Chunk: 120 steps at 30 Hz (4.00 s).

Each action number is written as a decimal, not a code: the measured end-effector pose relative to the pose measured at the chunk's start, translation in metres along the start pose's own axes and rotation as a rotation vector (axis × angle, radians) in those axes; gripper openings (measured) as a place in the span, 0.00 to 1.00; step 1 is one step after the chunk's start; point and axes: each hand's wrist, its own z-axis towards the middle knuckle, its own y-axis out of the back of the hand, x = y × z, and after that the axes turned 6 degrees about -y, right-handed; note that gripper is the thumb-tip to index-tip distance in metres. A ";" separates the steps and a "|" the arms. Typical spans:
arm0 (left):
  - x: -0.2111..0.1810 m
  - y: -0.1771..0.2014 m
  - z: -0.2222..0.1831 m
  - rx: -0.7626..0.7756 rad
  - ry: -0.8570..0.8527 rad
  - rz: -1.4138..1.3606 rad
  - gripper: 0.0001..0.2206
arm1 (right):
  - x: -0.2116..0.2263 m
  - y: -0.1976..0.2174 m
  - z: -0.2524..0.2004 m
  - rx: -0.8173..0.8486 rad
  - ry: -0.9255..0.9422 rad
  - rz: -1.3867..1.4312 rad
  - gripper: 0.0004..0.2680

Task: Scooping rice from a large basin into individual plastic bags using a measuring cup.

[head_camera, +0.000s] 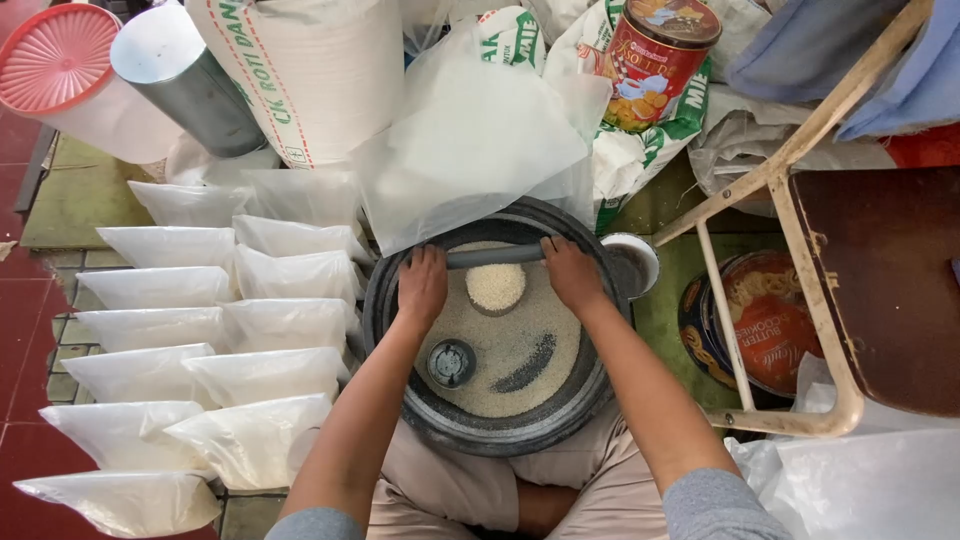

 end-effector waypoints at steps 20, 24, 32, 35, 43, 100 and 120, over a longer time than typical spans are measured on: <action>0.010 -0.045 0.027 0.202 0.016 -0.319 0.12 | -0.009 -0.064 0.011 0.051 0.023 -0.139 0.16; 0.008 -0.050 0.027 0.232 0.038 -0.362 0.07 | -0.008 -0.057 0.012 0.057 -0.029 -0.045 0.15; 0.011 0.006 0.018 0.251 0.013 -0.453 0.06 | 0.000 -0.013 0.008 0.072 -0.006 0.113 0.05; 0.010 0.009 0.017 0.249 0.001 -0.479 0.05 | 0.006 0.000 0.001 0.088 -0.029 0.137 0.05; 0.011 0.011 0.017 0.345 -0.008 -0.482 0.07 | 0.010 0.020 -0.008 0.203 -0.108 0.245 0.05; 0.002 0.033 -0.027 0.398 -0.007 -0.563 0.08 | 0.013 0.012 -0.044 0.276 -0.061 0.177 0.05; 0.014 0.061 -0.090 0.149 -0.057 -0.595 0.11 | 0.036 0.031 -0.107 0.270 -0.037 0.250 0.07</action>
